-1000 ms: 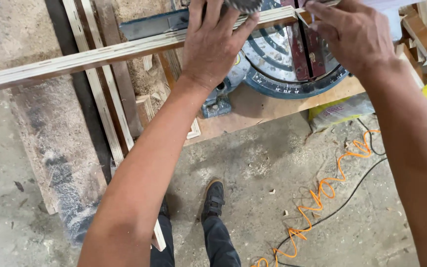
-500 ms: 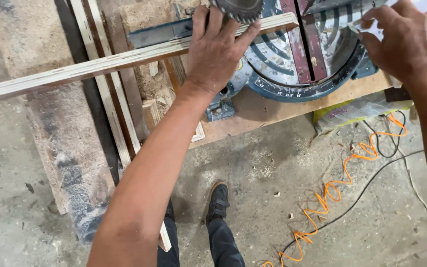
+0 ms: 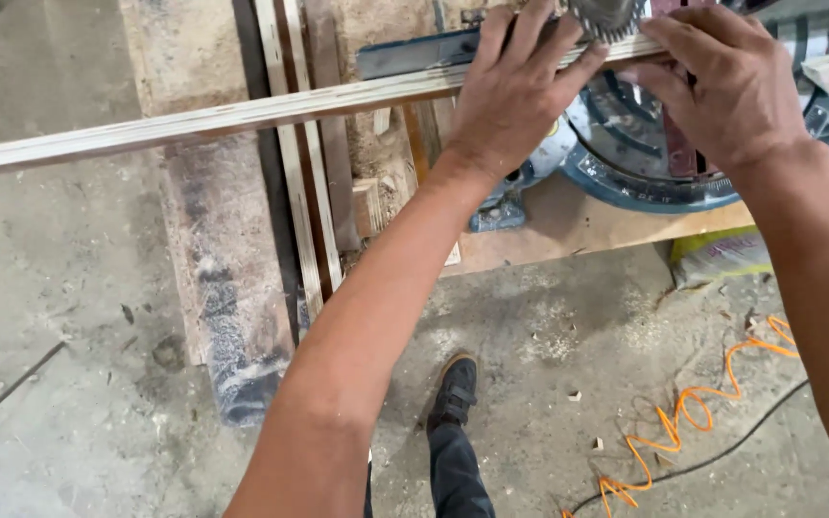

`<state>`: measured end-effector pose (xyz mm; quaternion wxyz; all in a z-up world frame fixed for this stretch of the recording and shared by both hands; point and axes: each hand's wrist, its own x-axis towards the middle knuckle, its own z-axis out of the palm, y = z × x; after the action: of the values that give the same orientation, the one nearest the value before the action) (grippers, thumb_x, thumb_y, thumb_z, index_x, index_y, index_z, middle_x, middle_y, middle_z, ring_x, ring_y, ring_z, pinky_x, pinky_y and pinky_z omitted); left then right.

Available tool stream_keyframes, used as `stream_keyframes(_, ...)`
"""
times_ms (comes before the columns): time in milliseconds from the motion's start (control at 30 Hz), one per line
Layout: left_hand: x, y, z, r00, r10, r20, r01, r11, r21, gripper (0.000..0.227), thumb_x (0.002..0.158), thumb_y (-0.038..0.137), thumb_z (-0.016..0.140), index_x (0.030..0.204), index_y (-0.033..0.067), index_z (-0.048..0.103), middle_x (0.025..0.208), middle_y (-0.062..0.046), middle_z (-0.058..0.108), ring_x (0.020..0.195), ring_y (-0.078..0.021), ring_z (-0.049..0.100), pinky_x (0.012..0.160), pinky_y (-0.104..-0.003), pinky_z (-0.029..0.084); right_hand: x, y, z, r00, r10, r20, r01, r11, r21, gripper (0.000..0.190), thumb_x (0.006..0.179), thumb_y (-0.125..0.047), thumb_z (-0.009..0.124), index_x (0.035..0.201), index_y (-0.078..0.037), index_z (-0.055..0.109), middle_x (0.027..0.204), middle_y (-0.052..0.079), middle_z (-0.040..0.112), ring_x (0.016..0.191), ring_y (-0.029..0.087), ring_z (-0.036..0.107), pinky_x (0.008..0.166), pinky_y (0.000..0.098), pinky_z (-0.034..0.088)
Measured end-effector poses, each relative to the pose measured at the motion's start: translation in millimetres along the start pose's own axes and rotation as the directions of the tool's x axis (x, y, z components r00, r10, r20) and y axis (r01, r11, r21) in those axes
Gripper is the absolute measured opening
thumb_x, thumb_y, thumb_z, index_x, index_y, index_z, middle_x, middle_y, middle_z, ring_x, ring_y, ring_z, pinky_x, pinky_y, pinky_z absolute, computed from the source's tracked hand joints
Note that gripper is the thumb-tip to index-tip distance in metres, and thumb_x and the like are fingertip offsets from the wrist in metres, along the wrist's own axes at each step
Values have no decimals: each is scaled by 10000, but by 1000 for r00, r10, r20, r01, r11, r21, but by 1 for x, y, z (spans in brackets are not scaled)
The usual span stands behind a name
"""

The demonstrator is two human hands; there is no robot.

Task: Assembling a wooden frame using a miter saw to cut pieces, marking with a pencil, and applying wood glue.

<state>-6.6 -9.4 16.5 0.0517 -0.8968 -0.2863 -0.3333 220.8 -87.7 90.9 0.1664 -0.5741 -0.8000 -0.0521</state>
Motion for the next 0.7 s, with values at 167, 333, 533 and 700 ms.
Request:
stream_keyframes(167,-1,-7,1,998,29,62,-29,1000,-6,394,981,141,729,1363,237,723,1424,-54,551,1455,-313,371,1250,-550,279,-8,9,5,1000,-12,10,13,999,-40,197,1079,-110,756,1262,-41,732,1246,132,717,1093,307,704,980,392,574)
stream_keyframes(333,2,-29,-11,991,128,50,-132,987,91,434,912,105,769,1314,269,745,1493,-82,536,1461,-334,366,1258,-530,247,-7,8,7,1000,-1,-6,0,995,-97,213,1060,-131,745,1254,-47,724,1230,139,713,1091,301,705,919,374,575)
stream_keyframes(533,-10,-25,-11,997,58,52,-60,997,51,388,966,97,739,1312,272,739,1499,-62,508,1466,-307,388,1264,-528,256,-5,9,2,999,14,52,-12,999,-35,113,1130,-107,762,1176,-52,674,1095,94,719,1014,290,711,919,422,563)
stream_keyframes(700,-8,-18,-12,999,8,40,-9,1000,19,356,968,112,736,1286,269,753,1473,-55,525,1424,-294,420,1217,-543,292,0,7,-4,998,18,54,-16,999,-50,110,1038,-78,792,1082,-27,705,897,129,705,856,302,692,755,404,538)
